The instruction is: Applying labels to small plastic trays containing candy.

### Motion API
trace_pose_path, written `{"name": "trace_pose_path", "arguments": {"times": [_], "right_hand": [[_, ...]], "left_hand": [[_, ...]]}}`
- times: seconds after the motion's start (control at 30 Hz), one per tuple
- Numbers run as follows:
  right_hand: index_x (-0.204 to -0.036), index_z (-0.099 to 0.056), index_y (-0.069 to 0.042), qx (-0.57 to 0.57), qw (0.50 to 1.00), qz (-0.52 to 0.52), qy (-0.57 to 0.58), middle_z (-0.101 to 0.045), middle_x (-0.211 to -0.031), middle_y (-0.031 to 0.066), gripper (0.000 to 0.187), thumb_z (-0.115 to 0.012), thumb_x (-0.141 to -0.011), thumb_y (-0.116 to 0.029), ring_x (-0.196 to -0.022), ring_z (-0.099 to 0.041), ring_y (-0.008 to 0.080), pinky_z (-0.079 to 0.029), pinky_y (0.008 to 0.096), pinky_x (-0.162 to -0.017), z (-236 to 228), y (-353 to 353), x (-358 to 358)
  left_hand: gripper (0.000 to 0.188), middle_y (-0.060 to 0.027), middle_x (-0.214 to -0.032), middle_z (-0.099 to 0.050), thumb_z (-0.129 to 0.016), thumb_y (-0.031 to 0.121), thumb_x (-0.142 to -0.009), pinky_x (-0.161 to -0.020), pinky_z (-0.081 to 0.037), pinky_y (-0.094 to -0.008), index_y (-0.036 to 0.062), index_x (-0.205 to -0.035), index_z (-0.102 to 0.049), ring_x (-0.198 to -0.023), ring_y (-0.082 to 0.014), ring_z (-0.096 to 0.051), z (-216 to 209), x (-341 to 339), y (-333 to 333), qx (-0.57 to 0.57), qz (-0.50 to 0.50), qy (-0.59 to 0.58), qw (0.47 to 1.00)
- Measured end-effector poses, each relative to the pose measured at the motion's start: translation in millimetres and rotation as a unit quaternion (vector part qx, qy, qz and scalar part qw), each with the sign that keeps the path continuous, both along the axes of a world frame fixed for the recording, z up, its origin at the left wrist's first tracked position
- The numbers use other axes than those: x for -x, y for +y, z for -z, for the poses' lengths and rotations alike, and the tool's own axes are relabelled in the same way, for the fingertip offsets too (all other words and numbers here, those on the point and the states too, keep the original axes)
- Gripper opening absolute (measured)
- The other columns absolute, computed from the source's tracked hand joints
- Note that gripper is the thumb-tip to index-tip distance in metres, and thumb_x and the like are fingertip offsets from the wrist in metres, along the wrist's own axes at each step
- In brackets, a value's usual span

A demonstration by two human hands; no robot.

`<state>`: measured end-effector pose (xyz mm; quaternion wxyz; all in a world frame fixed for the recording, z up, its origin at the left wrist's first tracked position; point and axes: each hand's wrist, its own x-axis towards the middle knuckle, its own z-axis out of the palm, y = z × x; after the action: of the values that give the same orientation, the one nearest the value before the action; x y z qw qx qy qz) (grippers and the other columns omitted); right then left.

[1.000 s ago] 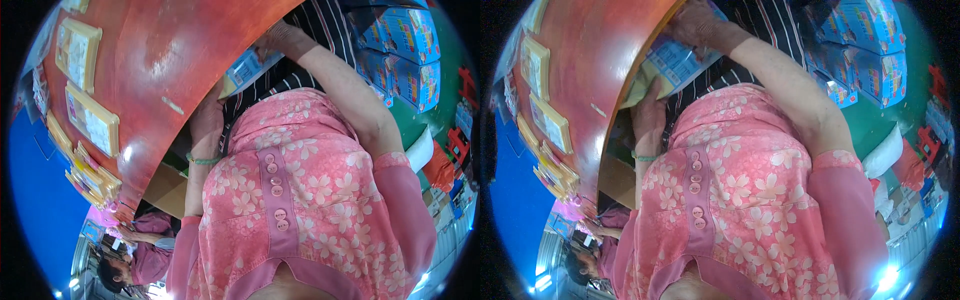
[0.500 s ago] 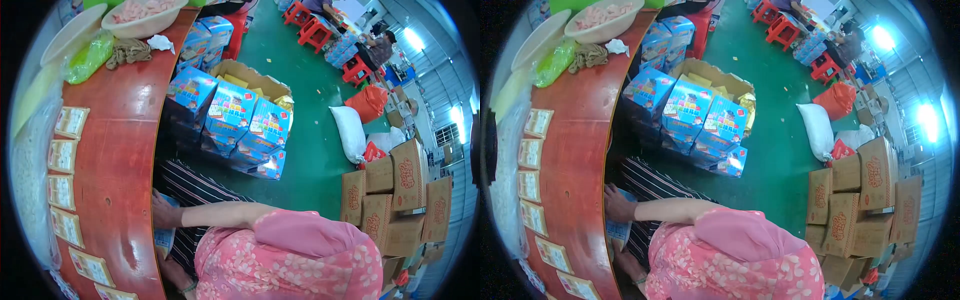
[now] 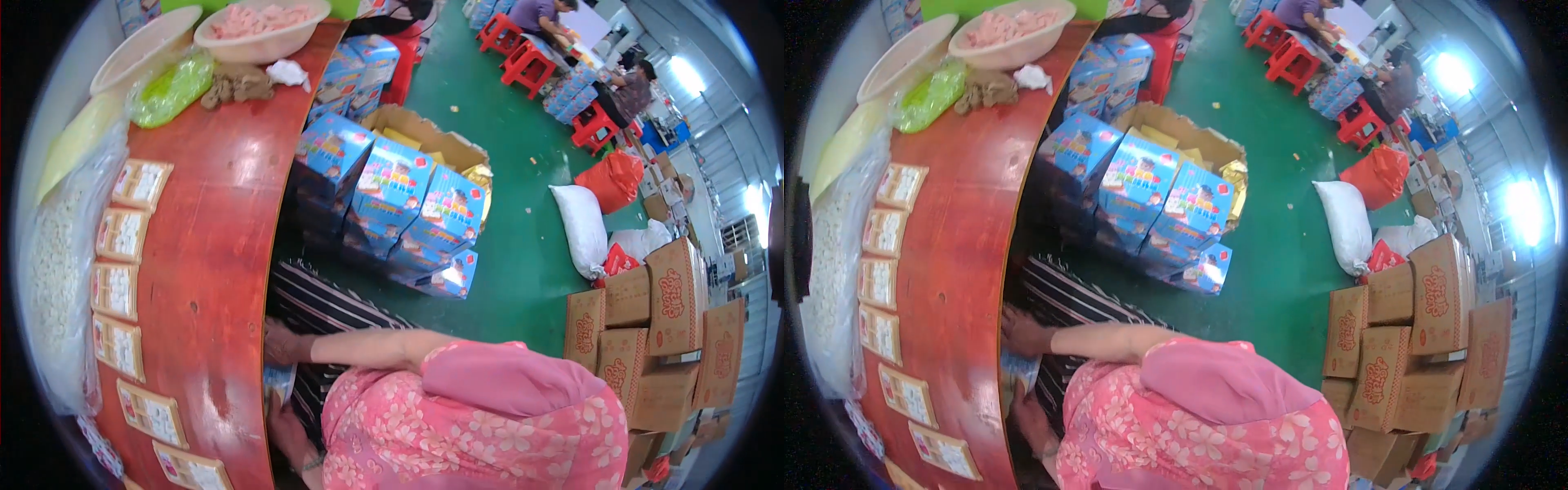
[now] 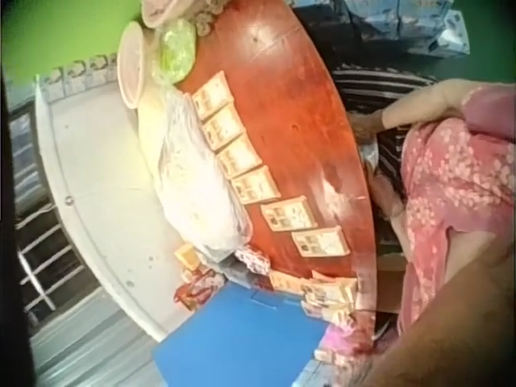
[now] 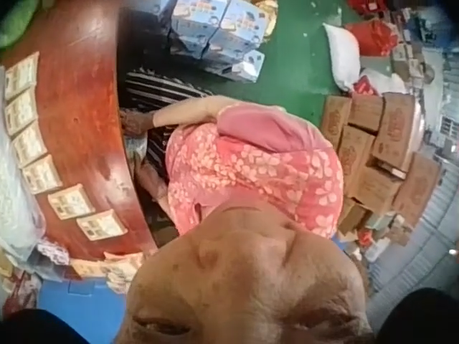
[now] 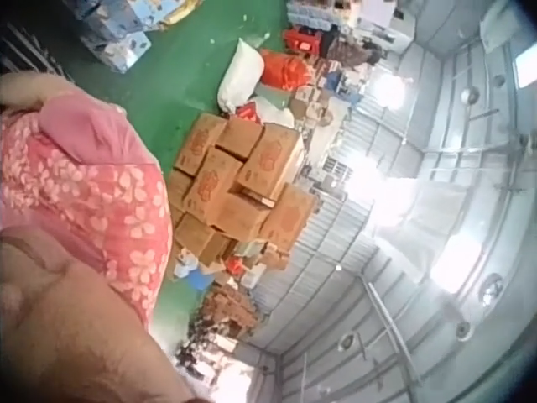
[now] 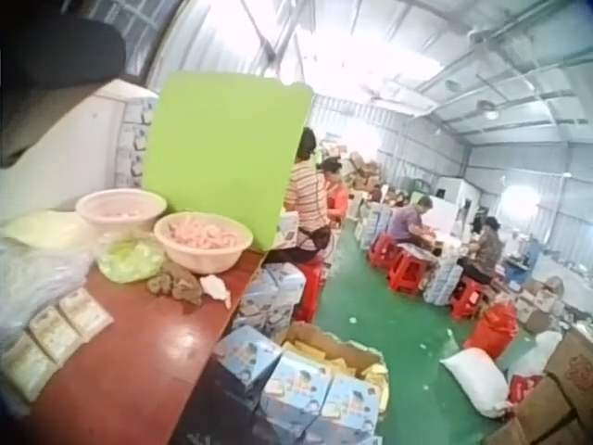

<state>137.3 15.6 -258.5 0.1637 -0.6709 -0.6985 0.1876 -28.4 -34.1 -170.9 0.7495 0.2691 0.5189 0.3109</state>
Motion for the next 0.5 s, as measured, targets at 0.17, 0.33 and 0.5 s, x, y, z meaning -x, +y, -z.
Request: {"name": "trace_pose_path", "arguments": {"times": [0.17,0.33,0.5], "right_hand": [[-0.128,-0.047,-0.007,0.168,0.87,0.13,0.446,-0.04,-0.137,0.0156,0.048,-0.048,-0.081,-0.015,-0.129,-0.031,0.0343,-0.026,0.0434,-0.107,-12,13,-25],[-0.134,-0.041,-0.009,-0.059,0.992,-0.088,-0.065,-0.032,-0.143,0.0139,0.05,-0.04,-0.087,-0.026,-0.134,-0.023,0.0335,-0.019,0.0514,-0.108,-44,-10,-52],[-0.144,-0.02,-0.015,-0.004,0.994,-0.107,0.015,-0.02,-0.147,0.0215,0.062,-0.035,-0.092,-0.046,-0.137,-0.016,0.0376,-0.022,0.0516,-0.107,-40,-23,-49]], "left_hand": [[0.03,-0.0094,-0.119,-0.056,-0.052,0.011,-0.09,-0.096,-0.04,-0.0332,0.0038,-0.119,-0.054,-0.108,-0.0205,-0.053,-43,-16,-6,-0.031,0.203,0.203,0.957],[0.047,-0.0069,-0.117,-0.056,-0.066,-0.006,-0.076,-0.091,-0.047,-0.0385,0.0079,-0.119,-0.052,-0.107,-0.0222,-0.055,-42,-36,-9,0.048,-0.06,-0.04,0.996],[0.044,-0.0081,-0.115,-0.057,-0.064,-0.007,-0.077,-0.088,-0.05,-0.0368,0.0067,-0.117,-0.053,-0.106,-0.0223,-0.056,-53,-32,-33,0.128,-0.113,-0.13,0.977]]}}
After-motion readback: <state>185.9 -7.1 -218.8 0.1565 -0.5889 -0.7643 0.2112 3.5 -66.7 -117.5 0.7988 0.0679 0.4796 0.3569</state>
